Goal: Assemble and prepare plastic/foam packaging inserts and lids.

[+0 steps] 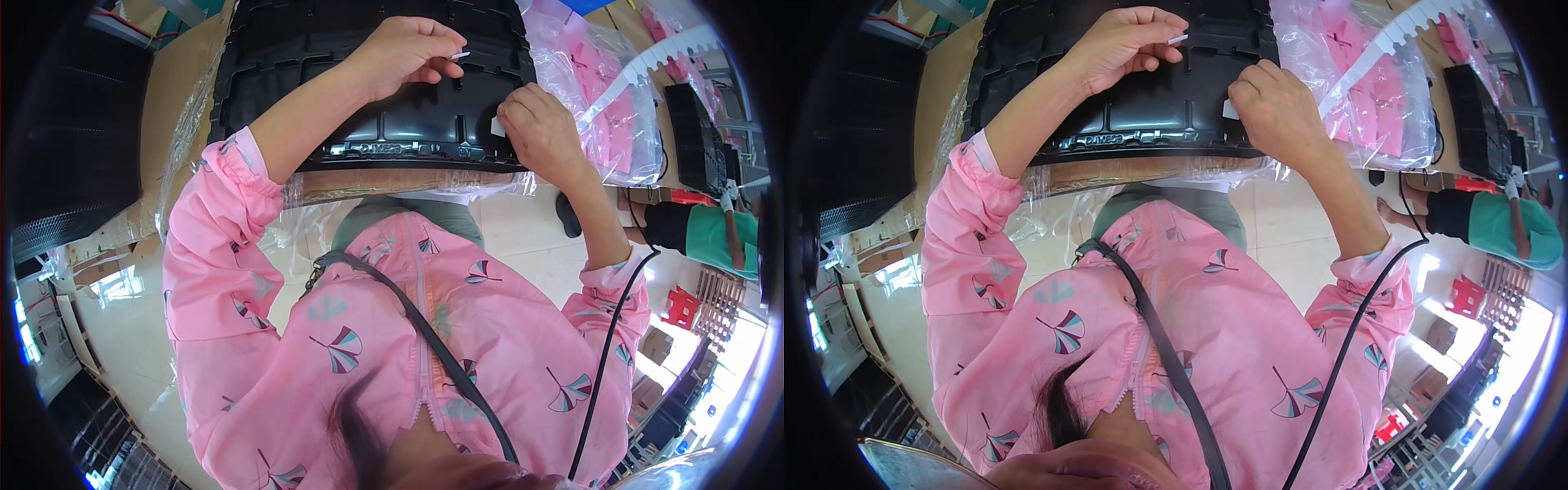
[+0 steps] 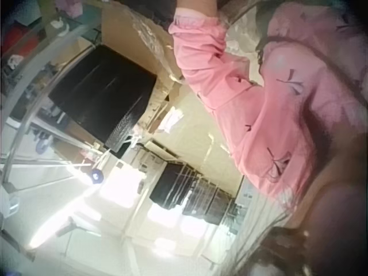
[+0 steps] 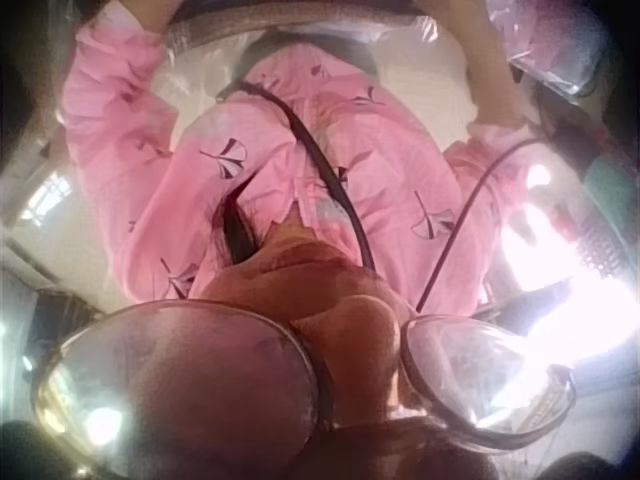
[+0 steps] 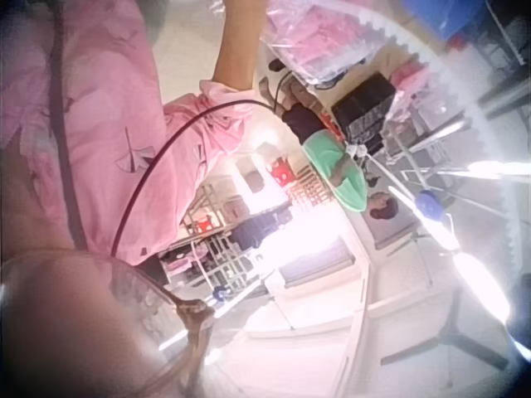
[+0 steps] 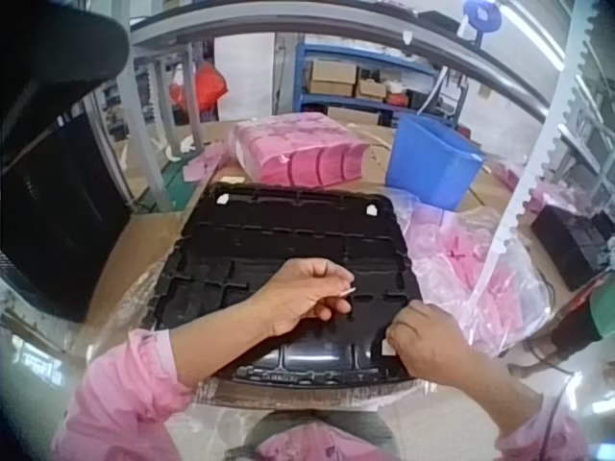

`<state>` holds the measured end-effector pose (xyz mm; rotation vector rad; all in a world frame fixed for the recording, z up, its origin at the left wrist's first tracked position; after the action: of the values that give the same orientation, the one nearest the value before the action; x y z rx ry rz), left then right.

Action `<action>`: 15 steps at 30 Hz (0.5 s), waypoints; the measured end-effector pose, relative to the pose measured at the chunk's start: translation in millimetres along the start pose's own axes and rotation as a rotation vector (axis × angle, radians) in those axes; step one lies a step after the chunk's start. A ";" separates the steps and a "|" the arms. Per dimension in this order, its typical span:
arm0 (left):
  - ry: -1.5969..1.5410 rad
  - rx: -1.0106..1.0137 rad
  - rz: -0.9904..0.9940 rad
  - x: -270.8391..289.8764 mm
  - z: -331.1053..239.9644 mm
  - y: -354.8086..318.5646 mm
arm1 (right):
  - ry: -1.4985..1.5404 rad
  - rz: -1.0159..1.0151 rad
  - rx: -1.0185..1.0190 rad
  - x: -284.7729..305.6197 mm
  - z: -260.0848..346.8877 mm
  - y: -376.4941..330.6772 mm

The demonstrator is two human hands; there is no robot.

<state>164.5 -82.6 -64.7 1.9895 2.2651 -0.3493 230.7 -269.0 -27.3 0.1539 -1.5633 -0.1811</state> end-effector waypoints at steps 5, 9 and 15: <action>0.019 0.043 -0.004 -10.1 -9.1 -12.4 | 0.017 0.024 0.006 1.6 -3.1 1.7; 0.010 0.044 0.006 -12.4 -5.9 -12.6 | -0.003 0.037 0.041 1.7 1.7 0.9; 0.023 0.041 0.000 -11.6 -4.4 -11.8 | 0.062 0.047 0.075 4.8 3.1 -1.0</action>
<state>154.7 -94.1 -56.6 2.0232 2.2898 -0.3785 227.6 -271.0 -22.7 0.1802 -1.5108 -0.0803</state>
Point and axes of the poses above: each hand's wrist, its own y-axis towards the middle knuckle, its own x-axis out of the back of the hand, z = x × y, the point moved 3 cm from there along y, towards the middle knuckle, and after that the axes turned 8 degrees about z, right-handed, at the moved point
